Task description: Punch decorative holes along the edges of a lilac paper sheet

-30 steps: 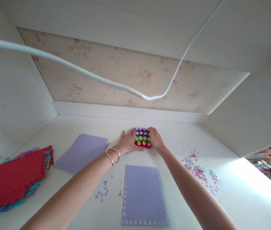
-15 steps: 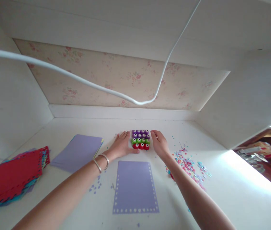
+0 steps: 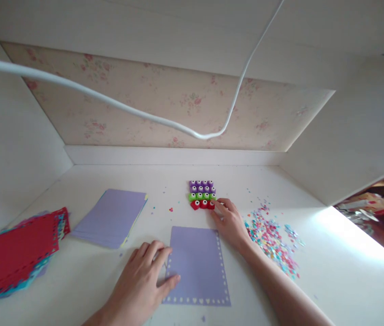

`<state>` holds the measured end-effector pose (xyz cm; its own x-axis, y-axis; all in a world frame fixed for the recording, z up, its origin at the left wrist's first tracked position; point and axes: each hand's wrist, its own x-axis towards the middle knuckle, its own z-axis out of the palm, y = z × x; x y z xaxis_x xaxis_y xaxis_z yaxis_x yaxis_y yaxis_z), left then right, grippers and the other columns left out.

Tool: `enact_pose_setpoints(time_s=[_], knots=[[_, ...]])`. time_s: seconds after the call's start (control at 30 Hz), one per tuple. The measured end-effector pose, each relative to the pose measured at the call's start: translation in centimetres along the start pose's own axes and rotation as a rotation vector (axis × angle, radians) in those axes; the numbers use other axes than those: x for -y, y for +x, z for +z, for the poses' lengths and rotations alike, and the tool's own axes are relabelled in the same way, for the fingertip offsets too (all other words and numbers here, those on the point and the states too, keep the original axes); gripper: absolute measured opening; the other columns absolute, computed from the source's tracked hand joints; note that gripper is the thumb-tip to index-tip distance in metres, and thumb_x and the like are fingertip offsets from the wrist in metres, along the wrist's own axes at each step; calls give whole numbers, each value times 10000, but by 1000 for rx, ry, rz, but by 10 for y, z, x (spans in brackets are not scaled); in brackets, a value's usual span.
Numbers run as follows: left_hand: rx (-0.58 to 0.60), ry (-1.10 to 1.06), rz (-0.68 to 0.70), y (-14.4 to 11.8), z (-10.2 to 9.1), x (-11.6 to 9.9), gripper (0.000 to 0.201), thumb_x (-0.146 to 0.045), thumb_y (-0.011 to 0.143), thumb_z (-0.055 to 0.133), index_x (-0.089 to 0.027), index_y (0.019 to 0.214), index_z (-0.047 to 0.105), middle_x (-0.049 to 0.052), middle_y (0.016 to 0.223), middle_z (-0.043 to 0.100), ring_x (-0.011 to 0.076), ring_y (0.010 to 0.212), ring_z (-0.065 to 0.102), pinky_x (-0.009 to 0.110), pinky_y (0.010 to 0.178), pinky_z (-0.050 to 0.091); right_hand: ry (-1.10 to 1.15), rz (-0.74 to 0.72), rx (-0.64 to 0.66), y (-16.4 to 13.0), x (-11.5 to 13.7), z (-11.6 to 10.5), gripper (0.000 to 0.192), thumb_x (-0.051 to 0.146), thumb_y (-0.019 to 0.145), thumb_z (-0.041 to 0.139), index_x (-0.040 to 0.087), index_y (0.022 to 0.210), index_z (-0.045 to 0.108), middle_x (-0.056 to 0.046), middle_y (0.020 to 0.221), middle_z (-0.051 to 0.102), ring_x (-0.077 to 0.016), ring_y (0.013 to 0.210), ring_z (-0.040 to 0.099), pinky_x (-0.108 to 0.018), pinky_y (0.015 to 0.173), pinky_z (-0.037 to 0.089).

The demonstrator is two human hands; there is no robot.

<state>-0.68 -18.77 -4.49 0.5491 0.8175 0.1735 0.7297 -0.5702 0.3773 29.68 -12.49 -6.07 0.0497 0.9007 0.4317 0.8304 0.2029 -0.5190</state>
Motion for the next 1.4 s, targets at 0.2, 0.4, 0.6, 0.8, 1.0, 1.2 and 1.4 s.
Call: enact_pose_setpoints(time_s=[0.2, 0.4, 0.6, 0.8, 1.0, 1.2, 1.4], knots=[[14, -1, 92, 0, -10, 14, 356, -85, 919, 502, -293, 1166, 651, 22, 1163, 658, 243, 1080, 604, 438, 900, 505, -26, 54, 11, 0, -4, -9, 232, 365, 909, 557, 218, 1052, 666, -112, 1130, 683, -290, 1042, 645, -463, 927, 511], [-116, 3, 83, -6, -5, 25, 445, -10, 911, 403, -241, 1230, 610, 41, 1260, 633, 211, 1030, 626, 399, 902, 511, 127, 231, -19, -10, 1, -13, 299, 467, 932, 549, 247, 1132, 516, -132, 1241, 672, -291, 980, 710, -448, 762, 580], [-126, 111, -42, -5, -2, 18, 434, -462, 893, 658, -223, 1250, 594, 82, 1204, 643, 317, 1054, 596, 501, 890, 471, 779, 420, 16, -22, 29, -8, 399, 506, 843, 710, 259, 1079, 505, -70, 1151, 684, -229, 958, 709, -443, 885, 564], [-45, 72, -39, -1, -7, 22, 354, -309, 890, 689, -278, 1234, 613, 39, 1150, 660, 273, 1030, 604, 449, 888, 462, 1064, 620, 222, -24, 39, -13, 464, 413, 800, 794, 239, 1210, 663, -45, 1111, 734, -193, 1021, 676, -397, 1048, 468], [-51, 17, 89, 0, -3, 35, 417, -109, 937, 523, -303, 1303, 571, 4, 1305, 638, 237, 1178, 584, 445, 955, 443, 1355, 761, 294, -23, 45, -20, 405, 404, 798, 799, 199, 1143, 742, -76, 1119, 752, -167, 977, 705, -294, 950, 531], [-139, 30, 91, -2, -7, 28, 355, -86, 958, 414, -269, 1155, 645, 50, 1293, 607, 241, 1104, 601, 455, 947, 469, 1469, 780, 340, -25, 50, -20, 465, 297, 773, 834, 224, 1214, 706, -77, 1159, 743, -166, 994, 712, -268, 915, 557], [-192, 206, -84, -8, -6, 23, 366, -513, 936, 547, -164, 1020, 620, 118, 987, 654, 309, 900, 633, 480, 774, 526, 1538, 785, 315, -26, 51, -20, 363, 331, 763, 842, 167, 1075, 756, -71, 1038, 764, -154, 959, 722, -199, 877, 568]])
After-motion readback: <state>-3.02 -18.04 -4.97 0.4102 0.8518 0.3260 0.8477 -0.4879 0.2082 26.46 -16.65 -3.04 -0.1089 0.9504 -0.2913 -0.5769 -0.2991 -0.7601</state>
